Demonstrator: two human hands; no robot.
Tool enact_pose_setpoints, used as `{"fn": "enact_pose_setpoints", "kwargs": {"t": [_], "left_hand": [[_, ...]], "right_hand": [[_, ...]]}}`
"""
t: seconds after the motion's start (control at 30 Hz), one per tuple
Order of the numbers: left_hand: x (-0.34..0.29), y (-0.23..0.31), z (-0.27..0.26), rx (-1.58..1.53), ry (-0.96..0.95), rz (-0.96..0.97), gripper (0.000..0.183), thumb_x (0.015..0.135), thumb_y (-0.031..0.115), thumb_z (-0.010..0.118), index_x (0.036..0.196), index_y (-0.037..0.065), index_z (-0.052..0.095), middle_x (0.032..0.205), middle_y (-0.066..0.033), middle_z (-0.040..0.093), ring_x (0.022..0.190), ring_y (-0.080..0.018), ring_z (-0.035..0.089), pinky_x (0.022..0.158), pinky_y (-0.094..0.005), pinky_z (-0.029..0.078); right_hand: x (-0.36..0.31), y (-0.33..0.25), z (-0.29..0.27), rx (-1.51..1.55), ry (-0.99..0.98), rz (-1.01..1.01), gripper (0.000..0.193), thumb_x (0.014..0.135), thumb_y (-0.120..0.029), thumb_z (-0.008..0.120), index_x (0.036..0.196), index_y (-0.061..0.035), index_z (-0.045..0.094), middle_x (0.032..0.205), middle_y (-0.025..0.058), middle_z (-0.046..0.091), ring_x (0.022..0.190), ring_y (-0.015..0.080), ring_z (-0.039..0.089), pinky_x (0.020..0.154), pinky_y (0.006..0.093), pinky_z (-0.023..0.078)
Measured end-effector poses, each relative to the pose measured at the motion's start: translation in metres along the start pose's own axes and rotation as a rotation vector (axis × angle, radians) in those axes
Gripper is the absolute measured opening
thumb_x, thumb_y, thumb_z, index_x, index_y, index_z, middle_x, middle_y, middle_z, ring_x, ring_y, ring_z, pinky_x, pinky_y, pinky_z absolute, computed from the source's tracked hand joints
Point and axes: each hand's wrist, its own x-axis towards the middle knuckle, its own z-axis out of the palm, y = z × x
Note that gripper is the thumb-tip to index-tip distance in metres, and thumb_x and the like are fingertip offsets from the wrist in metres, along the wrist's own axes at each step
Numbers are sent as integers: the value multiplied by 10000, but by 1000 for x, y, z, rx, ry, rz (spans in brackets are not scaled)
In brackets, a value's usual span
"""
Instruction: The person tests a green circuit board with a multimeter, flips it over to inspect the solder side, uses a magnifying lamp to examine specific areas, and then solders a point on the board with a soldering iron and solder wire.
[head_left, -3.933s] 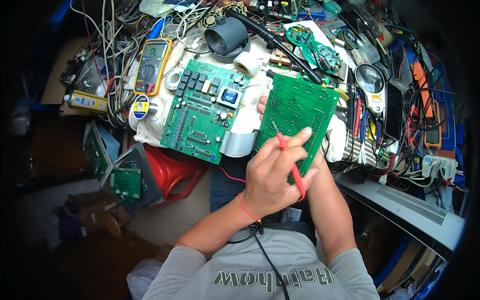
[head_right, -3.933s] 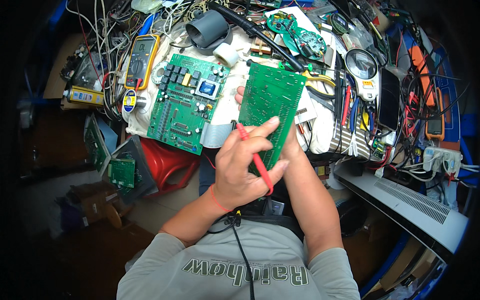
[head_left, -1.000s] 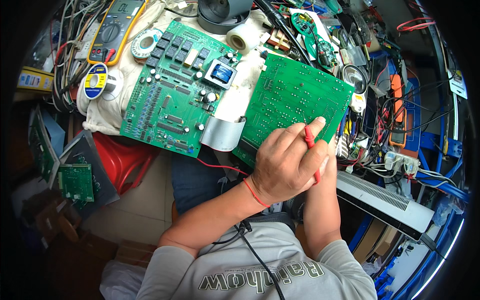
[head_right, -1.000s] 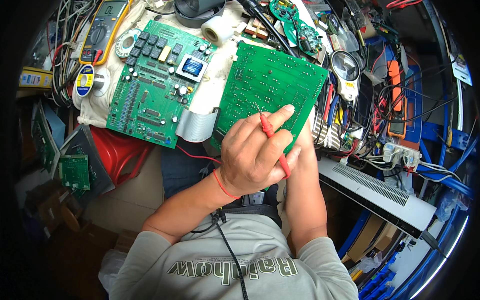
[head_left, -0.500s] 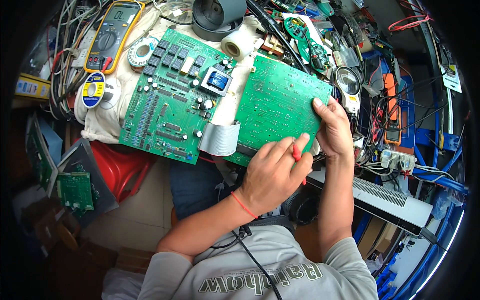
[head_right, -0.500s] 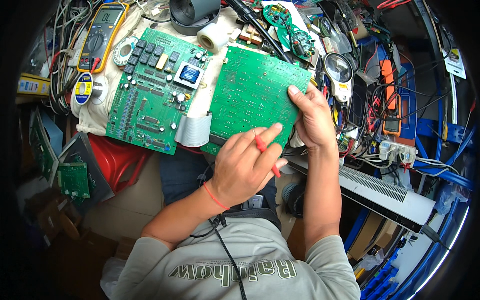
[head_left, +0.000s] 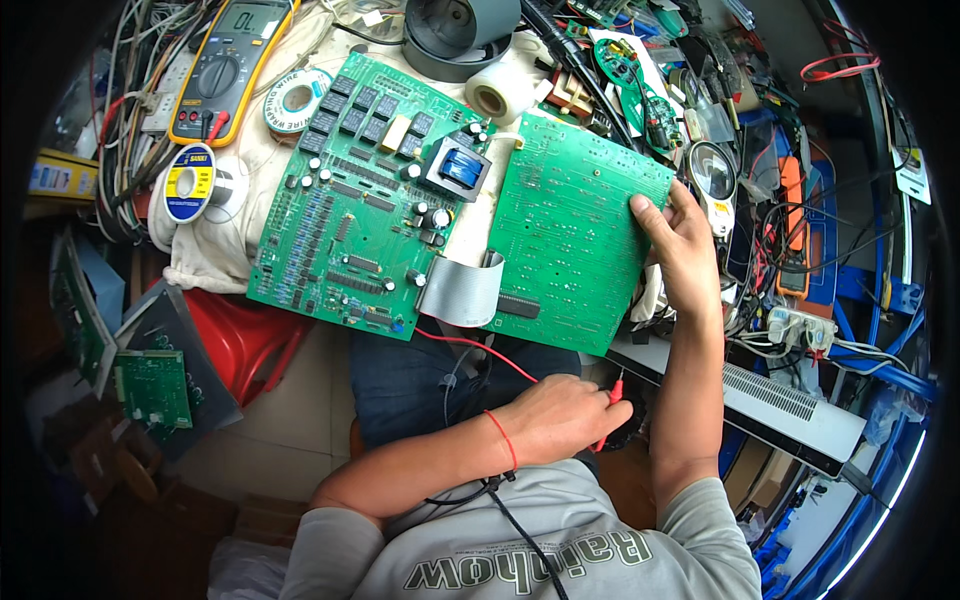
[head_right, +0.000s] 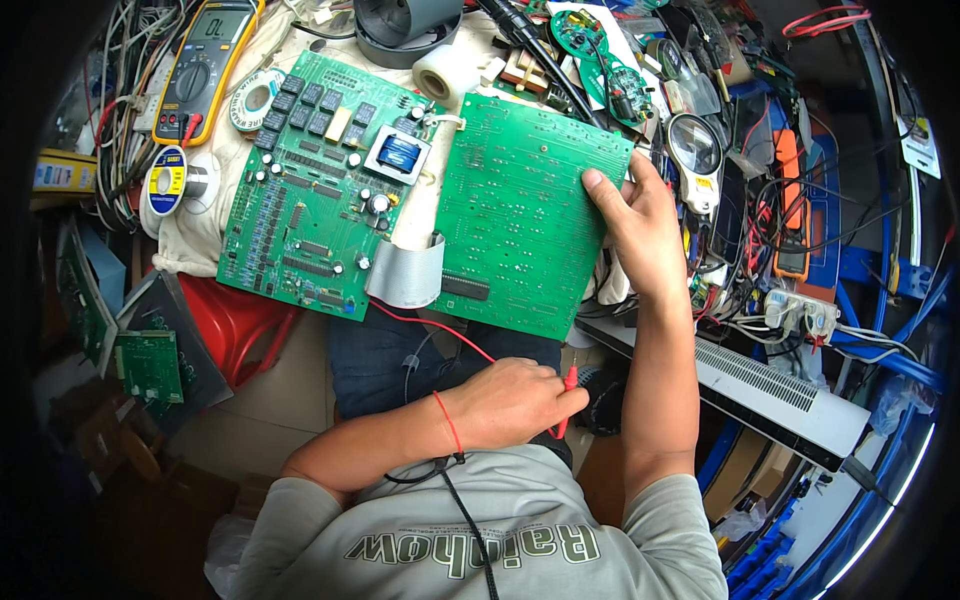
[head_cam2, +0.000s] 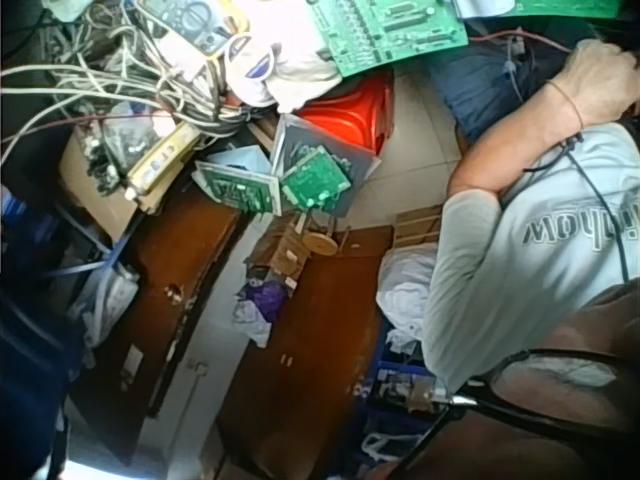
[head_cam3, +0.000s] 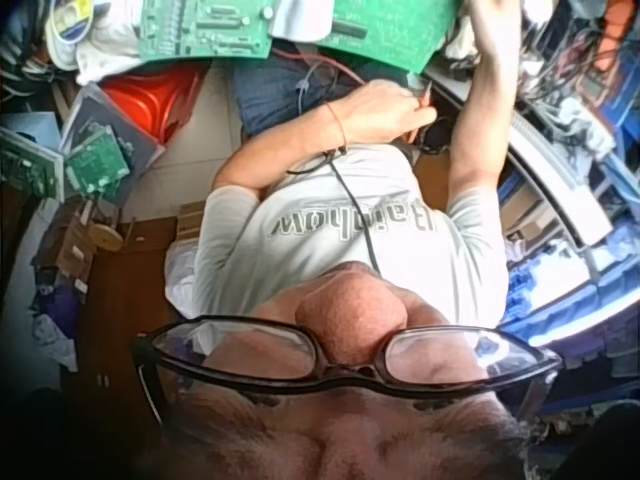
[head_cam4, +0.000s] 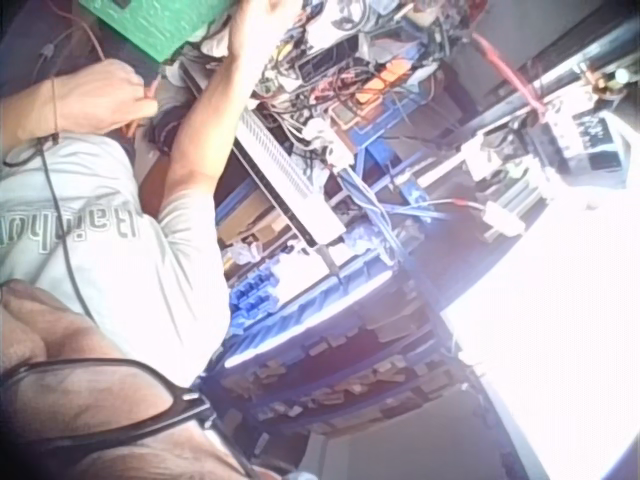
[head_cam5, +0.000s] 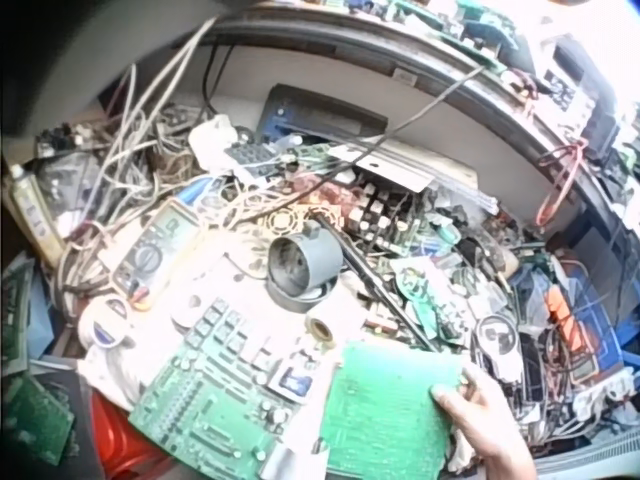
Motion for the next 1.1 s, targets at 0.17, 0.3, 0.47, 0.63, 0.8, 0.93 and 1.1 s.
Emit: {"fn": "enact_pose_setpoints", "kwargs": {"t": [0.17, 0.3, 0.47, 0.63, 0.8, 0.93, 1.1], "left_hand": [[-22, -7, -12, -41, 189, 27, 193, 814, 50, 696, 975, 64, 591, 886, -107, 719, 783, -307, 713, 691, -428, 569], [-61, -6, -37, -107, 473, 8, 279, 725, -51, 663, 972, 57, 591, 1026, -123, 779, 779, -290, 734, 683, -402, 593], [-123, -6, -69, -132, 726, -28, 186, 763, -1, 628, 939, 14, 570, 1079, -242, 770, 783, -309, 741, 698, -411, 612], [-179, 3, -68, -197, 1048, -272, 163, 961, 64, 560, 1066, -42, 498, 1107, -292, 697, 866, -253, 703, 825, -363, 594], [-209, -3, -75, -18, 1035, -579, 227, 1050, -33, 427, 1255, -50, 523, 1197, -198, 673, 804, -136, 660, 762, -284, 545], [-208, 6, -92, 58, 1122, -719, 521, 1081, -8, 419, 1594, -16, 333, 1297, -193, 662, 737, -111, 559, 700, -267, 505], [-189, 17, -139, 194, 1297, -578, 595, 1084, 1, 484, 1615, -16, 216, 1392, -249, 650, 716, -97, 549, 689, -242, 510]], "right_hand": [[7, 15, 3, -178, 131, -202, 555, 1002, -268, 757, 1410, 58, 569, 1031, 96, 764, 855, 138, 698, 740, 306, 559], [9, 21, -3, -466, 231, -160, 679, 929, -329, 831, 1436, 47, 582, 956, 108, 732, 789, 156, 663, 747, 336, 556], [3, 15, 3, -598, 299, -204, 705, 903, -331, 850, 1437, 46, 587, 926, 115, 701, 765, 188, 649, 735, 342, 549], [0, 6, 6, -732, 318, -233, 693, 897, -327, 847, 1430, 39, 596, 989, 134, 707, 803, 223, 670, 764, 364, 557], [-2, 2, 6, -794, 312, -252, 674, 899, -324, 838, 1423, 28, 602, 1070, 153, 705, 832, 253, 696, 803, 397, 562], [-7, 8, 1, -800, 330, -303, 643, 909, -313, 825, 1420, 12, 608, 1124, 164, 708, 855, 250, 710, 841, 402, 563], [-14, 21, -13, -759, 365, -325, 615, 912, -289, 820, 1418, -11, 610, 1189, 167, 705, 872, 240, 720, 866, 401, 565]]}}
